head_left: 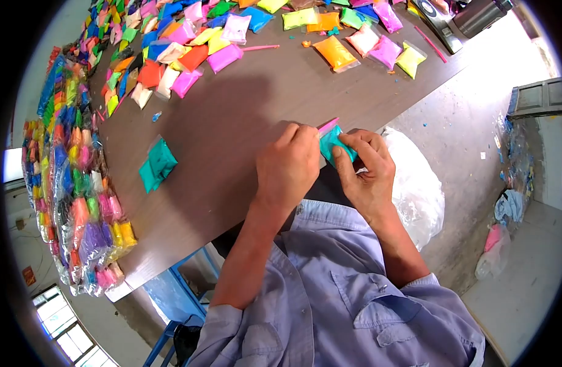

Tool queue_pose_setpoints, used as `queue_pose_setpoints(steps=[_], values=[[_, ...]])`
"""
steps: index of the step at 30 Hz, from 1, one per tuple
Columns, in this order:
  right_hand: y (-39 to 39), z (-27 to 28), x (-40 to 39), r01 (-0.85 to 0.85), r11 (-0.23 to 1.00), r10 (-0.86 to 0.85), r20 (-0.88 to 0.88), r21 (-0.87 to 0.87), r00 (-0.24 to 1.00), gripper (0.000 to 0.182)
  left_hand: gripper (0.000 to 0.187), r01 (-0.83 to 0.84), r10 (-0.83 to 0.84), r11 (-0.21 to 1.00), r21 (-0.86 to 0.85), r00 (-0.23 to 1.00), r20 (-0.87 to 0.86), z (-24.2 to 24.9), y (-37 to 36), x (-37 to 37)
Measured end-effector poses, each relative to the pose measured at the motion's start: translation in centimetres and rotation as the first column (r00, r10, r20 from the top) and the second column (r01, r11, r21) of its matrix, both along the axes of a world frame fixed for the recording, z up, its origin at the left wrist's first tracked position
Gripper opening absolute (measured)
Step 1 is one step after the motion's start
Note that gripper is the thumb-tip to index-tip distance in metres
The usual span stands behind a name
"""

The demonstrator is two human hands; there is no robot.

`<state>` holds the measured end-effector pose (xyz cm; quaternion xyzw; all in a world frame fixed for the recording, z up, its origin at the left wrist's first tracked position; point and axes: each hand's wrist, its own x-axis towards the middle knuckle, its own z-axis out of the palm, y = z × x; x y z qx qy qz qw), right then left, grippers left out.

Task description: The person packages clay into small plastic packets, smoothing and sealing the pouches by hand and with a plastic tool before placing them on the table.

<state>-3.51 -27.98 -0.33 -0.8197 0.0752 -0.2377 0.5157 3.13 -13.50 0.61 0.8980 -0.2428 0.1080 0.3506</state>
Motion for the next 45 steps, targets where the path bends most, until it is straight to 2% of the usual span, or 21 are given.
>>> queue_pose_setpoints(steps=[4, 6, 16, 18, 21, 23, 25, 30, 33, 39, 41, 43, 44, 45], values=[[0.0, -0.3, 0.1, -0.006, 1.000, 0.006, -0.006, 0.020, 1.000, 0.018, 0.010, -0.020, 0.020, 1.000, -0.007, 1.000, -0.014, 1.1, 0.2, -0.5], [0.0, -0.4, 0.1, 0.001, 1.000, -0.001, -0.013, 0.001, 1.000, 0.018, 0.008, 0.071, -0.071, 0.997, 0.002, 0.996, -0.058, 1.2, 0.1, -0.9], [0.0, -0.4, 0.2, -0.008, 1.000, 0.008, 0.008, -0.013, 1.000, 0.020, 0.003, -0.053, 0.056, 0.998, 0.034, 0.993, -0.106, 1.1, 0.8, -0.3], [-0.1, -0.3, 0.2, -0.012, 1.000, 0.012, -0.004, -0.020, 1.000, 0.020, 0.007, -0.022, 0.015, 0.993, -0.113, 0.998, -0.065, 1.3, 0.8, -0.7], [-0.1, -0.4, 0.2, -0.012, 1.000, 0.012, -0.005, -0.024, 1.000, 0.020, 0.006, 0.024, -0.037, 0.991, -0.129, 0.994, -0.100, 1.1, 1.0, -1.7], [0.0, -0.4, 0.2, -0.009, 1.000, 0.009, 0.003, -0.022, 1.000, 0.019, 0.003, 0.011, -0.022, 0.997, -0.081, 0.991, -0.133, 0.7, 1.7, -1.8], [0.1, -0.3, 0.2, -0.007, 1.000, 0.008, 0.007, -0.018, 1.000, 0.019, 0.004, -0.071, 0.069, 0.997, -0.016, 0.991, -0.116, 0.5, 2.2, -1.6], [0.0, -0.2, 0.2, -0.006, 0.999, 0.006, -0.017, -0.038, 1.000, 0.019, 0.004, -0.098, 0.090, 0.994, -0.044, 0.985, -0.148, 1.2, 2.7, -1.8], [-0.1, 0.0, 0.1, -0.005, 0.999, 0.004, -0.046, -0.038, 0.999, 0.019, 0.004, -0.062, 0.031, 0.987, -0.147, 0.978, -0.204, 1.5, 2.1, -3.1], [-0.1, 0.1, 0.1, -0.005, 1.000, 0.004, -0.055, -0.026, 0.998, 0.020, 0.004, -0.120, 0.117, 0.993, -0.013, 0.982, -0.149, 0.6, 2.9, -2.5], [0.0, 0.2, 0.2, -0.011, 1.000, 0.009, -0.069, -0.020, 0.998, 0.021, 0.005, -0.110, 0.103, 0.993, -0.039, 0.983, -0.155, 1.1, 2.8, -2.4], [0.1, 0.4, 0.3, 0.012, 1.000, -0.012, -0.061, -0.012, 0.998, 0.025, 0.005, -0.029, 0.015, 0.990, -0.141, 0.995, -0.099, 1.4, 2.0, -2.5], [0.0, 0.4, 0.3, 0.011, 1.000, -0.012, -0.061, -0.012, 0.998, 0.025, 0.005, -0.029, 0.015, 0.990, -0.141, 0.995, -0.099, 1.7, 1.6, -2.6], [0.0, 0.3, 0.3, 0.016, 0.999, -0.019, -0.070, -0.033, 0.997, 0.029, 0.005, -0.002, -0.005, 0.999, -0.045, 0.991, -0.136, 2.0, 1.1, -2.6]])
